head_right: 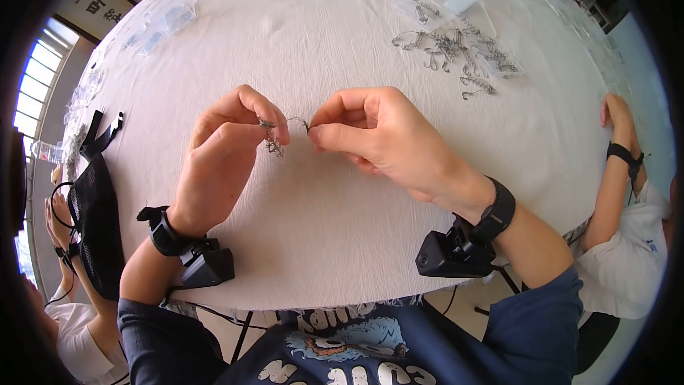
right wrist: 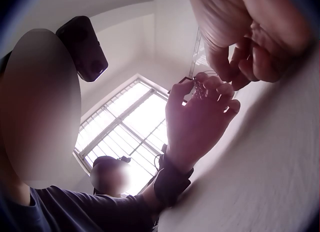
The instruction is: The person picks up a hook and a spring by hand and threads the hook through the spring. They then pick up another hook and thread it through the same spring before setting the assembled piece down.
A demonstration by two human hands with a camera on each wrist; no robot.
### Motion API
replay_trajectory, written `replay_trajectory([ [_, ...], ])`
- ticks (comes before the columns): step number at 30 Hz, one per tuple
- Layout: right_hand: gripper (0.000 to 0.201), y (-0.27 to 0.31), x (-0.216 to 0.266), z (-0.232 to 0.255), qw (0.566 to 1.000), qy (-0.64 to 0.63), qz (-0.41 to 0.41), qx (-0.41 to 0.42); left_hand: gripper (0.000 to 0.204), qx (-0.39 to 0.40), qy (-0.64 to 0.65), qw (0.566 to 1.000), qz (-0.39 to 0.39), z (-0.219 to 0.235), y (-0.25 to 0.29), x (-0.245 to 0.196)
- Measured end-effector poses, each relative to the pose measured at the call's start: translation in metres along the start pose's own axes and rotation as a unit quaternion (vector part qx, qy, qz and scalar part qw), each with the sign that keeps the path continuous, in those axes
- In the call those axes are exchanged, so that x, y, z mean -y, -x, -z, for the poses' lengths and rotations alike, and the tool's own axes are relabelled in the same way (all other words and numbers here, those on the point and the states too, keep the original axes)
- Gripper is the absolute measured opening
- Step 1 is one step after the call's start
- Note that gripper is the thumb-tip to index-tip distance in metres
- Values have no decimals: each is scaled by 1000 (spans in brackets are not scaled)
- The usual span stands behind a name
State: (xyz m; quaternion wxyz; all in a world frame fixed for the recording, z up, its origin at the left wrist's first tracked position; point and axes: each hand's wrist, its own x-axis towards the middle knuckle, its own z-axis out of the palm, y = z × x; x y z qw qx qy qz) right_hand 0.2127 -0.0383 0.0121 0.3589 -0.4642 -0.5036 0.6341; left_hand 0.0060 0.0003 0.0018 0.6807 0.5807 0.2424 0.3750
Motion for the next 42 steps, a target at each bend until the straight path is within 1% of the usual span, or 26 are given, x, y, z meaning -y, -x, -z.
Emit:
replay_trajectory([
  [5, 14, -1, 0, 4, 999, -5, 33, -28, 12, -16, -8, 1000, 14, -1, -1, -1],
  [11, 15, -1, 5, 10, 999, 7, 31, -41, 9, -26, 14, 999, 35, -1, -1, -1],
  [14, 15, -1, 6, 12, 998, 2, 37, -50, 8, -20, 12, 998, 51, -2, 0, -3],
  [17, 16, 0, 9, 12, 998, -4, 41, -55, 9, -20, -14, 998, 50, -3, 0, -1],
  [20, 15, 0, 10, 10, 997, -2, 51, -54, 9, -9, -46, 996, 78, -3, 0, -4],
  [23, 14, 0, 8, 10, 998, -11, 52, -30, 6, 8, -38, 993, 109, -2, 0, -6],
  [32, 12, 0, 7, 5, 999, -14, 27, -18, 4, 29, -45, 994, 93, 0, 1, -4],
  [35, 11, -2, 7, 6, 999, -33, 15, -11, 4, 35, -44, 994, 91, 1, 0, -3],
  [38, 11, -4, 4, 9, 999, -51, 13, 13, 5, 40, -40, 994, 89, 3, 0, -1],
  [42, 10, -5, 6, 10, 998, -59, 8, 17, 5, 43, -29, 994, 91, 2, -1, -1],
])
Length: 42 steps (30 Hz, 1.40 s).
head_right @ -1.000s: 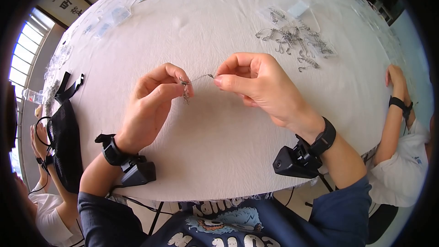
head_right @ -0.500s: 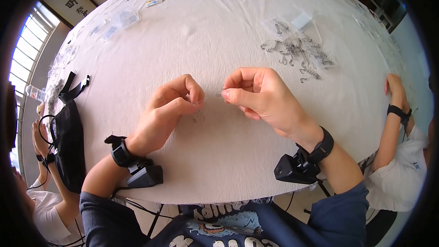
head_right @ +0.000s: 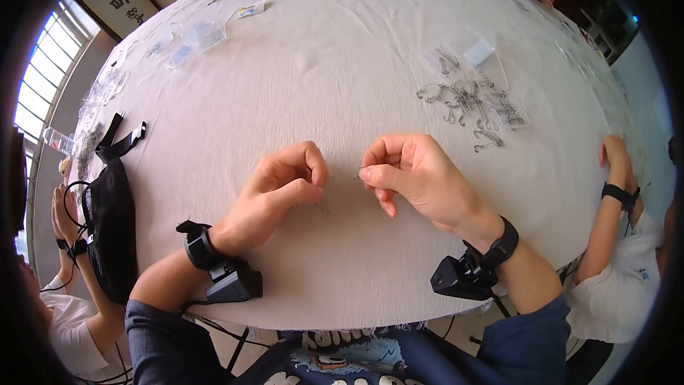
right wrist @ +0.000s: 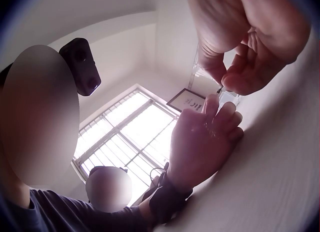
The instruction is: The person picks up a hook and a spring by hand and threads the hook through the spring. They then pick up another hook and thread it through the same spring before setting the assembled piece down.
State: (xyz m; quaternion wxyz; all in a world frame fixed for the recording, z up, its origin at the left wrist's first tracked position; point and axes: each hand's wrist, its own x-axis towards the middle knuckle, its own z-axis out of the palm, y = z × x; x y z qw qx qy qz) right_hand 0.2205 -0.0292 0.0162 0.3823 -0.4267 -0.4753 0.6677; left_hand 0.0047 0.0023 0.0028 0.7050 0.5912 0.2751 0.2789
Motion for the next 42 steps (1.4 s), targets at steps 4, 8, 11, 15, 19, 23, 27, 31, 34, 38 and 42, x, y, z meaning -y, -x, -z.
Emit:
replay_trajectory([
  [4, 11, -1, -3, 0, 1000, -10, -8, 1, 6, 5, -2, 1000, 4, 3, -1, 3],
  [8, 11, 0, -1, 0, 1000, -6, -14, -6, 6, 5, 18, 1000, 18, 2, -2, 2],
  [11, 11, 0, -1, -1, 1000, -6, -15, -11, 6, 8, -1, 1000, 29, 3, -1, 1],
  [15, 11, 0, -2, -1, 1000, -5, -7, -6, 6, 2, 22, 999, 34, 1, -1, -1],
  [19, 12, -1, -4, 3, 1000, -7, -17, -3, 6, 0, 30, 999, 22, 2, -2, 0],
  [23, 13, -4, 0, 12, 998, 33, -48, 4, 5, -26, 53, 998, 7, 2, -4, 4],
  [27, 13, -5, 1, 22, 996, 56, -72, 9, 6, -42, 56, 997, 11, 2, -4, 5],
  [31, 13, -4, 4, 19, 994, 96, -57, -20, 5, -51, 60, 997, 8, 2, -3, 7],
  [34, 14, 0, 8, 13, 988, 138, -4, -65, 7, -45, 43, 998, 17, 2, -4, 5],
  [38, 20, -3, -5, 4, 957, 221, 180, -58, 10, -38, 23, 998, 39, 0, -3, 2],
  [42, 28, 0, -2, -8, 903, 341, 257, -40, 11, -13, 1, 1000, 17, 1, -5, 4],
])
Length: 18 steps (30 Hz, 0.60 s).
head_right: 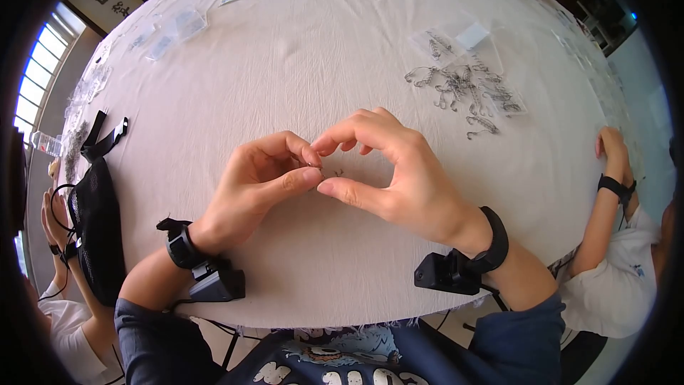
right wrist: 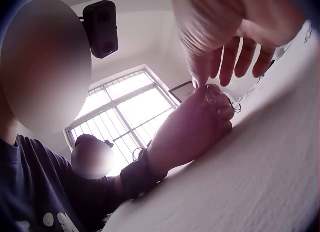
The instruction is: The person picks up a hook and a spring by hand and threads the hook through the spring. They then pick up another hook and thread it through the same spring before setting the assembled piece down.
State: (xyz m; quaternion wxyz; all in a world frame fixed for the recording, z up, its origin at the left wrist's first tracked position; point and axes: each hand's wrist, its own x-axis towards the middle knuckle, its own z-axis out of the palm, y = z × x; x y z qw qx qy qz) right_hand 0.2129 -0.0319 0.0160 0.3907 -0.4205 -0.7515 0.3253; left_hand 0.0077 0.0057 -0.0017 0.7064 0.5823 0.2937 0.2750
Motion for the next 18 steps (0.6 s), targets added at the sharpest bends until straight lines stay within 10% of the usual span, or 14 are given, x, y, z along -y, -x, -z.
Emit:
replay_trajectory([
  [18, 15, 4, 8, -1, 1000, 5, -4, -17, 18, 5, -10, 999, -44, 0, 0, 1],
])
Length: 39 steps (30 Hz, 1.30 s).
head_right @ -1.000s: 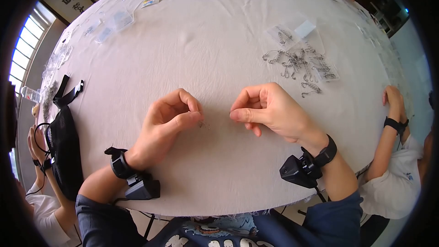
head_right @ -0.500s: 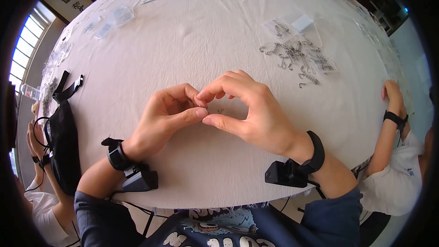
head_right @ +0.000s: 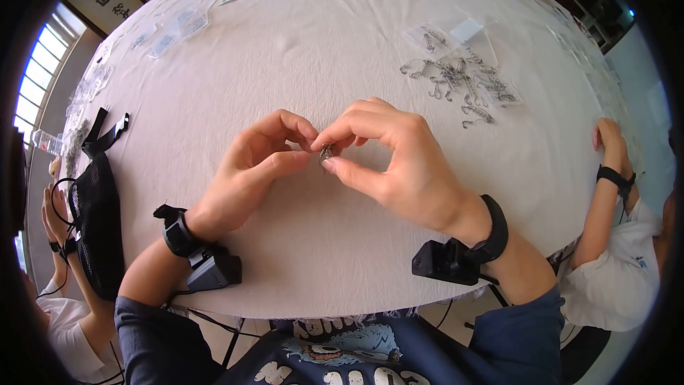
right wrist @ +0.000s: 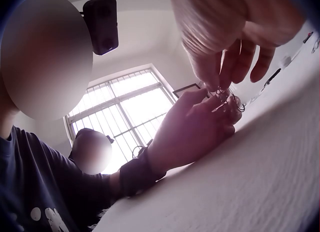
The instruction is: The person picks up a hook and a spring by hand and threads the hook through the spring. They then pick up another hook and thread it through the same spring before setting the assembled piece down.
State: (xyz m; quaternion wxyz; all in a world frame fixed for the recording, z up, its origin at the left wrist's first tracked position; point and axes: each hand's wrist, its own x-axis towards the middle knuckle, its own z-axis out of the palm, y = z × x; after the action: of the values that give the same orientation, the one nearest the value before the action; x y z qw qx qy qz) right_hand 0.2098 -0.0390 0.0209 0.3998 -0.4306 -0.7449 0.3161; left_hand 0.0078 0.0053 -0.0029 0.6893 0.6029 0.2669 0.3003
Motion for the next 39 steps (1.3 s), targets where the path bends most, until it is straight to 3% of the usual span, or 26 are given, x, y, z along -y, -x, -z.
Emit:
replay_trajectory([
  [5, 13, 0, -4, 2, 999, -29, 4, -17, 26, 42, -91, 995, -17, 3, -1, -1],
  [20, 14, 2, 0, 7, 999, -22, 8, 25, 28, 66, -121, 990, -9, 3, -2, 1],
  [39, 12, 1, -2, 2, 999, -33, 27, -13, 22, 54, -55, 997, 16, 1, -1, 1],
])
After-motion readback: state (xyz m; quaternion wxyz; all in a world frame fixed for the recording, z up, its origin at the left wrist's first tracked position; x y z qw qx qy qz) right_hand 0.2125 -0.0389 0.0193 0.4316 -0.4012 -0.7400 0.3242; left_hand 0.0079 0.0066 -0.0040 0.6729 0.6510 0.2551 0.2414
